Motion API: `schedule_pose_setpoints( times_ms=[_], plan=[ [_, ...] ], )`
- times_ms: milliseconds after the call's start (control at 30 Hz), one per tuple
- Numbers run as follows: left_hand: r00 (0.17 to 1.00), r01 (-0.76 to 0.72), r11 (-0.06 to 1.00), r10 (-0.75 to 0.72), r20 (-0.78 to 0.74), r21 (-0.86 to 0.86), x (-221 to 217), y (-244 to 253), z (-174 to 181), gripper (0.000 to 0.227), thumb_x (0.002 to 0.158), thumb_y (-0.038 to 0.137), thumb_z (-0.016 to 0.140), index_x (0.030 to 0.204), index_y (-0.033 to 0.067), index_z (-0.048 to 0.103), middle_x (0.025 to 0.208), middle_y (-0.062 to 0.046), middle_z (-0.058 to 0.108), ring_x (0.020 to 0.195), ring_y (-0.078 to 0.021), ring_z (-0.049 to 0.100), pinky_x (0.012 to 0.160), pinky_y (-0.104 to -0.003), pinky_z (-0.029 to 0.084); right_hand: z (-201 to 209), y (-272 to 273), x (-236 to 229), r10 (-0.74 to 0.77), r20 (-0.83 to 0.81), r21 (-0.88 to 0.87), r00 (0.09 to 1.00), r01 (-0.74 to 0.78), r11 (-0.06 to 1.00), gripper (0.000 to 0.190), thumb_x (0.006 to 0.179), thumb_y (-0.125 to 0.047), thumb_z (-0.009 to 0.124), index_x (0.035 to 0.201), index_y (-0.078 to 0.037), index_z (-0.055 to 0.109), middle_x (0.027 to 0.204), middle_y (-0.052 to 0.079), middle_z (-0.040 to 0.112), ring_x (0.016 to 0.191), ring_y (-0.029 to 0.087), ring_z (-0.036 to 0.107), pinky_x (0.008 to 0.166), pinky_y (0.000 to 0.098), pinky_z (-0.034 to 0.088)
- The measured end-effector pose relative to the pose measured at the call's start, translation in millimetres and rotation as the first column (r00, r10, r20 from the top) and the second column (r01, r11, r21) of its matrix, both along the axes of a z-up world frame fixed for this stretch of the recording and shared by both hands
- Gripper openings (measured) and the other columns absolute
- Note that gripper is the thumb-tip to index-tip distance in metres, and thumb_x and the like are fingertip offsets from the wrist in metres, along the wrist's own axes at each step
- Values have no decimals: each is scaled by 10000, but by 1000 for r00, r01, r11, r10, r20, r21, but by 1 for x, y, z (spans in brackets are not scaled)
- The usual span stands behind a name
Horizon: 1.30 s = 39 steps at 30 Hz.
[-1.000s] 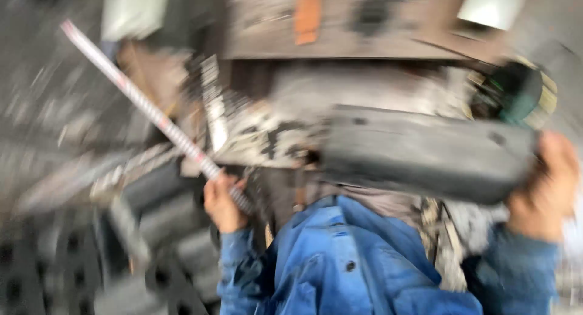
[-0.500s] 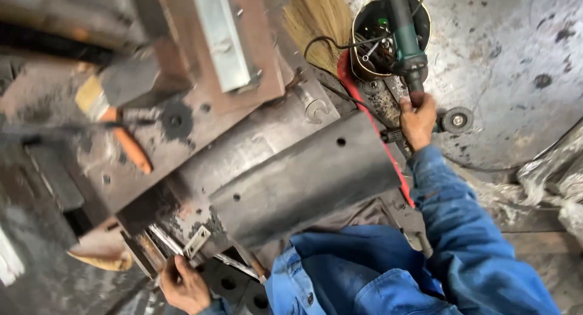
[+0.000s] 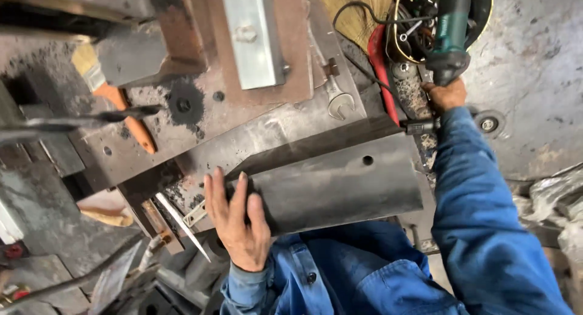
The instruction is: Measure and process rubber/plastic components using industrial machinery and tools.
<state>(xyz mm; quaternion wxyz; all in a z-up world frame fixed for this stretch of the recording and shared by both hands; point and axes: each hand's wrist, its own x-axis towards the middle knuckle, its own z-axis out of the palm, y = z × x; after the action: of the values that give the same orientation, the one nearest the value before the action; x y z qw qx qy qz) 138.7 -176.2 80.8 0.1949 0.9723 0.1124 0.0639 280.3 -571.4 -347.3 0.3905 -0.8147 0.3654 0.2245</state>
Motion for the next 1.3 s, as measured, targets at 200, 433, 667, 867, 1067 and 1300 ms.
schedule_pose_setpoints(
  times_ms=[200,433,667,867,1067,1300],
  plan=[
    [985,-173,919,170,-42,-355,-3,29,-8,440,1080,199,558,1457,-26,535,1587,-238,461,1498,-359,441,1222,-426,357,-7,-21,-48,-195,-2,580,981,161,799,236,973,-204,788,984,-1,669,812,66,667,644,156,618,543,299,474],
    [976,-98,781,198,96,-617,-16,42,-41,425,1149,230,441,1499,-7,493,1507,-214,587,1440,-301,549,1210,-364,407,217,1,-132,148,362,315,920,-270,910,206,910,-134,632,1053,14,649,898,133,681,724,244,654,578,382,515],
    [982,-32,775,143,126,-631,-9,58,-29,460,1126,289,480,1498,18,482,1369,-183,678,1287,-272,650,1097,-352,496,318,-7,-188,-461,388,835,798,-93,542,154,990,-13,649,1040,-29,505,770,40,477,632,150,448,618,325,396],
    [900,385,619,-86,428,-685,19,34,75,466,1160,218,615,1553,49,429,1426,-165,661,1286,-204,674,1120,-333,564,387,57,-169,-414,554,829,723,-433,353,241,953,-41,703,1131,-62,542,764,81,532,636,202,502,652,379,433],
    [676,733,457,-412,610,-504,34,-30,162,737,1074,261,797,1589,57,310,1522,-179,534,1385,-242,562,1170,-347,533,423,178,-131,-217,676,730,704,-597,333,393,900,-81,784,1242,-90,590,930,105,645,756,242,621,686,453,545],
    [710,648,565,-208,672,-510,20,-4,180,560,1015,267,893,1407,69,546,1237,-56,736,1071,-130,711,975,-251,619,433,235,-115,293,765,490,573,-814,313,484,849,-109,846,1256,12,612,1042,119,707,858,228,679,725,387,579]
  ],
)
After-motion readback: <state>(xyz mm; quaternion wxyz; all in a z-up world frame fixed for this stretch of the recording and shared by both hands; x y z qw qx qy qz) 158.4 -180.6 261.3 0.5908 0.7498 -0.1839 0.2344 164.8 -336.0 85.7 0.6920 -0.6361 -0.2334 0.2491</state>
